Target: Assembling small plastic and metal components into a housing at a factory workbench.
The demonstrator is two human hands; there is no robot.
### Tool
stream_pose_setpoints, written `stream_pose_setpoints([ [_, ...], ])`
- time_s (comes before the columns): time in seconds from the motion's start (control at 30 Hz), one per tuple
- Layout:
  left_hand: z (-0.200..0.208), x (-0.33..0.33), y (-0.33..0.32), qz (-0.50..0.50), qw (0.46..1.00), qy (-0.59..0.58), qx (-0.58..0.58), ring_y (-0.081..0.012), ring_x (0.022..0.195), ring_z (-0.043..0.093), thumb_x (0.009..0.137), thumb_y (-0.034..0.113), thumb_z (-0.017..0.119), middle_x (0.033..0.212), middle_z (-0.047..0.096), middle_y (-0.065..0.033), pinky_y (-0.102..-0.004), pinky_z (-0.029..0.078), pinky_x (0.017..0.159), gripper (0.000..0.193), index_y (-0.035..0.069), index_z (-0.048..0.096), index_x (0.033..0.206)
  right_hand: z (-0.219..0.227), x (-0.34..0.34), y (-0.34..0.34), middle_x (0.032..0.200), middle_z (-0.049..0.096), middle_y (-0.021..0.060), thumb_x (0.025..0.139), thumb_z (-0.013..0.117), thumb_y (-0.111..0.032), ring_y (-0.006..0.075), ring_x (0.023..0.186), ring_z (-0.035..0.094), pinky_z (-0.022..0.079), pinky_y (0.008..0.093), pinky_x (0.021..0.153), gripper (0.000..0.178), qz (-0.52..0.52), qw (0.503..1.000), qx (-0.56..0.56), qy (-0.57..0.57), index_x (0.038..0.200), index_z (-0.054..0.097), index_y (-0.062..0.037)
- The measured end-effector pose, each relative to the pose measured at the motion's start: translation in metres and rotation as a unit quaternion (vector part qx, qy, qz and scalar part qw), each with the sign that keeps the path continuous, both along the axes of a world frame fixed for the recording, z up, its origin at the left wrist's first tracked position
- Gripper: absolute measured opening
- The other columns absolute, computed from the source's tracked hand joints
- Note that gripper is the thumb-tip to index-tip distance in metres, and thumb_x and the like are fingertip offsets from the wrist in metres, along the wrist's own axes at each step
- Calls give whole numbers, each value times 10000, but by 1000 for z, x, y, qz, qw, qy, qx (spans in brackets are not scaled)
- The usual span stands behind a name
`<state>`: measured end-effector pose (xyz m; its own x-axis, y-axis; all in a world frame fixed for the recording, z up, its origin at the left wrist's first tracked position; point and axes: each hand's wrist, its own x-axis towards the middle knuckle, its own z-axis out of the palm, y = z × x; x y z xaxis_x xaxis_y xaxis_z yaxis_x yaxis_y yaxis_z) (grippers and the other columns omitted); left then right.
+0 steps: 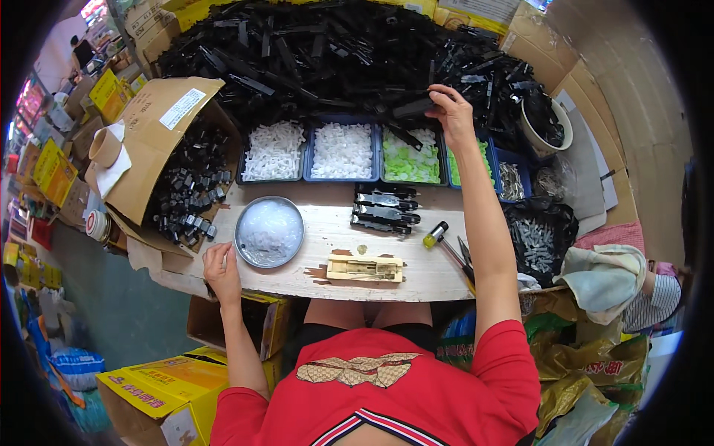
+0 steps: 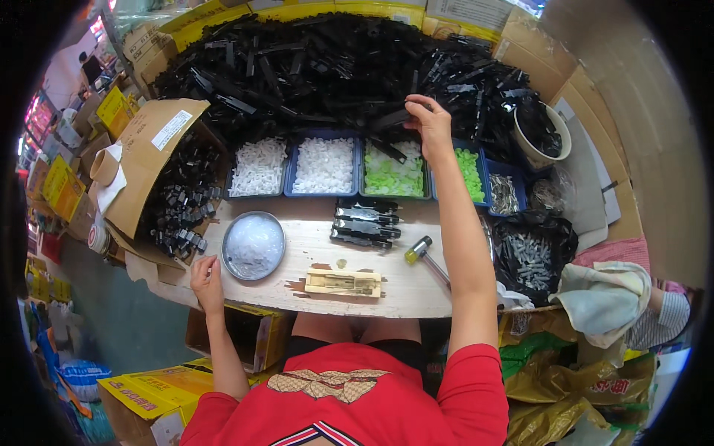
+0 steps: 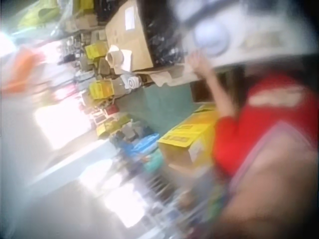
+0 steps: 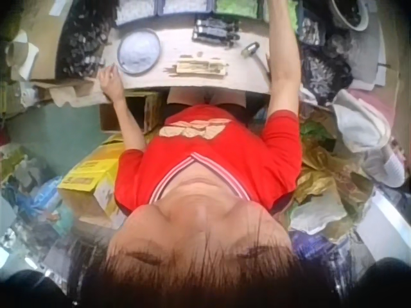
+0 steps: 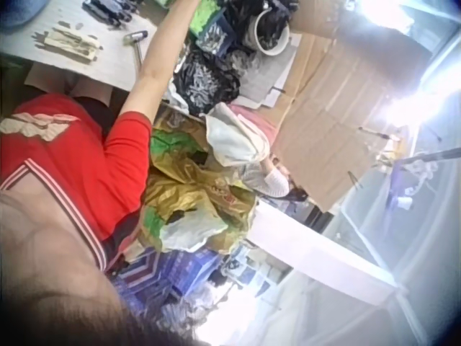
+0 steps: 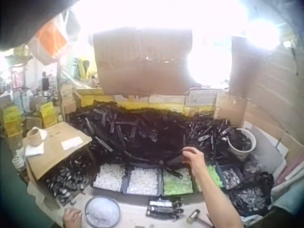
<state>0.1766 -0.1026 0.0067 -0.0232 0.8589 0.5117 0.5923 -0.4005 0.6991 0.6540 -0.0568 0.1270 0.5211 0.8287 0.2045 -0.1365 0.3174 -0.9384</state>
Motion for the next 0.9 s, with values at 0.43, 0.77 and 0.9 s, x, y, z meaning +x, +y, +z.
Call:
stream_pose_setpoints([
  [0.43,3,5,-11,-4,1000,-16,-11,-212,835,543,774,19,608,844,587,-76,-299,429,743,94,-2,627,864,-46,5,-42,783,625,26,709,613,9,99,721,560,449,225,661,155,-28,974,-90,-207,861,640,-5],
  [0.77,11,29,-12,-50,994,-85,-51,-167,807,554,794,36,603,843,594,-64,-254,439,681,93,0,639,872,-65,20,-53,855,588,45,714,646,-66,131,723,548,452,256,651,213,-58,939,-156,-301,923,633,-26],
  [0.9,23,58,-14,-101,992,-74,-30,-179,803,556,788,24,601,831,600,-76,-257,439,678,90,-5,642,863,-62,-7,-61,933,545,88,656,698,-153,248,850,539,426,379,735,307,-63,810,-167,-558,945,628,-74],
])
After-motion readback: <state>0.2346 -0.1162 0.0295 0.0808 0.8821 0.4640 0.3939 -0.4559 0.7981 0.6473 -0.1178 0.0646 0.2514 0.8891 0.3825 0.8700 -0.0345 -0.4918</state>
